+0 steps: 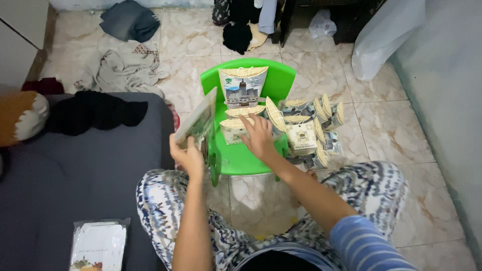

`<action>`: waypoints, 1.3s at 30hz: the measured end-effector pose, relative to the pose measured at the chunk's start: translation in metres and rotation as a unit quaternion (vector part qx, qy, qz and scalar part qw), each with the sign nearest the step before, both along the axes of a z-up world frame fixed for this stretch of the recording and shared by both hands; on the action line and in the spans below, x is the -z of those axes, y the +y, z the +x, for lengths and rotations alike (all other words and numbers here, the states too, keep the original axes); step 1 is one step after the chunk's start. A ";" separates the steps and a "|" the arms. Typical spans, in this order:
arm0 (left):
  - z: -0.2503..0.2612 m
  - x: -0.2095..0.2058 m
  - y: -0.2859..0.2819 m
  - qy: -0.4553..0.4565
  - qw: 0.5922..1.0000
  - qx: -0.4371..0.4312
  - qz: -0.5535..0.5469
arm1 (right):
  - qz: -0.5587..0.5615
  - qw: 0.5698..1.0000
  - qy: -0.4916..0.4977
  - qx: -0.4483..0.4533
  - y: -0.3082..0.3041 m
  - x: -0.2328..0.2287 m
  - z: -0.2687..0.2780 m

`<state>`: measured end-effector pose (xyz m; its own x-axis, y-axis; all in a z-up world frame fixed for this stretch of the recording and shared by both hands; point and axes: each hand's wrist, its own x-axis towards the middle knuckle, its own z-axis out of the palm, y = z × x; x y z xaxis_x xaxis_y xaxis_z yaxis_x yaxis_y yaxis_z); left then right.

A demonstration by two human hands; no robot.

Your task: The person sits on the floor and repeatedly folds small paper bags by hand. They pick up a bag, fold the sides inward, and place the finished bag on a green chair. The process is repeated for multiple bags throughout the clip.

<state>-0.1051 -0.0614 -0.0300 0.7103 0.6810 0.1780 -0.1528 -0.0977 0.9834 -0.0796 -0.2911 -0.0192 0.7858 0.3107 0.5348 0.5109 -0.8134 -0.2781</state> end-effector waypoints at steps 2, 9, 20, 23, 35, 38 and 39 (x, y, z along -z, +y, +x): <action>0.001 0.008 -0.001 -0.077 0.996 -0.024 -0.033 | 0.075 0.997 0.017 -0.012 -0.003 -0.015 -0.019; -0.021 0.095 -0.011 -0.092 0.984 0.070 -0.139 | 0.248 0.960 0.080 -0.098 -0.044 -0.053 -0.074; -0.025 0.042 -0.115 -0.113 0.914 0.389 -0.002 | 0.361 0.903 0.229 0.044 -0.061 0.034 -0.112; -0.044 0.013 -0.126 -0.121 0.898 0.417 0.076 | 0.349 0.916 0.197 0.003 -0.067 0.039 -0.128; -0.049 0.021 -0.117 -0.060 0.865 0.493 0.068 | 0.319 0.879 0.286 -0.209 -0.069 0.017 -0.138; -0.057 0.015 -0.105 -0.074 0.848 0.520 0.072 | 0.340 0.832 0.347 -0.267 -0.086 0.009 -0.119; -0.061 0.013 -0.104 -0.064 0.846 0.526 0.052 | 0.325 0.827 0.367 -0.274 -0.087 0.008 -0.112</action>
